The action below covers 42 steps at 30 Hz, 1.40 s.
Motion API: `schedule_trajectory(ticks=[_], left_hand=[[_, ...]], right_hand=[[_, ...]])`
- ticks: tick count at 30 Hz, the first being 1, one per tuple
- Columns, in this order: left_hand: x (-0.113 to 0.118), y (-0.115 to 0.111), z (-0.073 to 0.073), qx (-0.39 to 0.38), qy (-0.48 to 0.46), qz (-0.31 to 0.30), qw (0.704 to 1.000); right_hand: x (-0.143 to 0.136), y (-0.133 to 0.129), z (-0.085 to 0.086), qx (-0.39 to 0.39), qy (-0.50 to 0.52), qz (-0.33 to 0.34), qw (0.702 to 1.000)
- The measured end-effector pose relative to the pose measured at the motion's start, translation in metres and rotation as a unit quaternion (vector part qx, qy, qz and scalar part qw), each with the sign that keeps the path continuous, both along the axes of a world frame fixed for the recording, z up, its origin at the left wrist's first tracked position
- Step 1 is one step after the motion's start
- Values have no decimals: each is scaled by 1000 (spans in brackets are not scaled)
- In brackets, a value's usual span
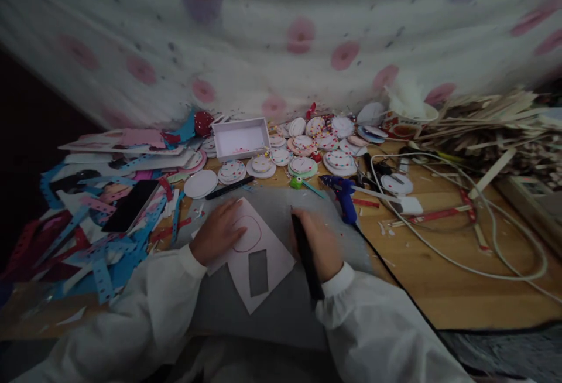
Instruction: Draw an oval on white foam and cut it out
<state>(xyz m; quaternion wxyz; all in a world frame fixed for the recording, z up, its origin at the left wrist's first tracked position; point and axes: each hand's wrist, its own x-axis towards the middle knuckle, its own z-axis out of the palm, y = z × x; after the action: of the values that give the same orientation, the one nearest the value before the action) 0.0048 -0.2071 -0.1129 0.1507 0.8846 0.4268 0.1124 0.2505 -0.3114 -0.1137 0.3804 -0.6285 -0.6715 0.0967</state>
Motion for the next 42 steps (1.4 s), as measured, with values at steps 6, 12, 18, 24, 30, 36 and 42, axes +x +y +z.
schedule_trajectory(ticks=[6, 12, 18, 24, 30, 36, 42], left_hand=[[-12, 28, 13, -113, -28, 43, 992], [-22, 42, 28, -271, -21, 40, 961], [-30, 33, 86, -407, -139, 26, 902], [-31, 28, 129, -510, -139, 9, 849], [-34, 35, 117, -552, -95, -24, 828], [-35, 30, 104, -622, -158, 25, 766], [-33, 29, 116, -520, -130, -13, 844]], right_hand=[[28, 37, -11, -13, -153, 111, 982], [8, 42, 8, 18, -98, 112, 989], [-29, 41, 30, -159, 149, 270, 938], [-29, 46, 40, -299, 317, 322, 841], [-25, 40, 42, -347, 446, 294, 771], [-24, 36, 36, -386, 522, 277, 708], [-30, 37, 44, -303, 438, 277, 799]])
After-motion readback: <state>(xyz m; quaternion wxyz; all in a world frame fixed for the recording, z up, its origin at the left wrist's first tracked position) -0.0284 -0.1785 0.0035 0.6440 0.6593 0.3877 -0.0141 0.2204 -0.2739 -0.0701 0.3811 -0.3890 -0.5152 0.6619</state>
